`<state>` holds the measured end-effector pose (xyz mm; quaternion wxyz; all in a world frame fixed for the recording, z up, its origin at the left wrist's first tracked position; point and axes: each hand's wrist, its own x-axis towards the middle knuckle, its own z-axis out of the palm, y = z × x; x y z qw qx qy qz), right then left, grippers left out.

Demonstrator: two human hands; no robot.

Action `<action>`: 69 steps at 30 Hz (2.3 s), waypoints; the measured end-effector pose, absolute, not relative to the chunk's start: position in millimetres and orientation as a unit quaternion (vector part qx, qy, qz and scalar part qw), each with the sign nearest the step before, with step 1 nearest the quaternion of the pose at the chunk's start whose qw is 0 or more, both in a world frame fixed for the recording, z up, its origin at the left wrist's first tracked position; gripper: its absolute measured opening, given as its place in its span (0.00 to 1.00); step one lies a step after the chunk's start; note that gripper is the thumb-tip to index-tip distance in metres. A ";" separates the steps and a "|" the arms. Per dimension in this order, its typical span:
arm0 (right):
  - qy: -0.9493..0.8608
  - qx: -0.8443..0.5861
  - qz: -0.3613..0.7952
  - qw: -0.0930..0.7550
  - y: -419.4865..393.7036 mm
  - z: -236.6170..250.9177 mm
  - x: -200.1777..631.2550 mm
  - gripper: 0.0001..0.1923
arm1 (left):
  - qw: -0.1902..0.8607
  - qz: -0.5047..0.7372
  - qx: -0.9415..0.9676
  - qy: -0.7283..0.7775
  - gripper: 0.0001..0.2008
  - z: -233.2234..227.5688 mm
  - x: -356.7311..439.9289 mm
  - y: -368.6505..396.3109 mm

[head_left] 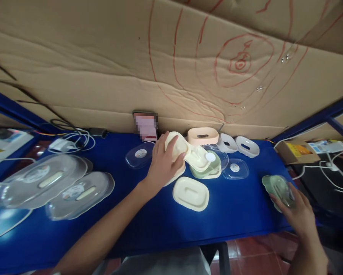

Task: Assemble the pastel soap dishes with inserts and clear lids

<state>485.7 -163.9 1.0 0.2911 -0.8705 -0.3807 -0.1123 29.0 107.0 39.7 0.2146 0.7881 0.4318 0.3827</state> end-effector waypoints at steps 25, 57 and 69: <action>-0.847 -0.457 0.065 0.266 81.1 129.4 253.0 0.25 | 0.590 0.575 0.387 0.414 0.50 27.6 15.2 15.9; -0.659 -0.637 -0.141 0.374 18.7 66.2 352.2 0.15 | 0.212 0.483 0.730 0.434 0.33 21.3 -34.6 8.5; -0.640 -0.669 -0.019 0.379 37.7 2.1 440.5 0.22 | -0.085 0.372 0.665 0.642 0.32 17.0 -159.4 -19.3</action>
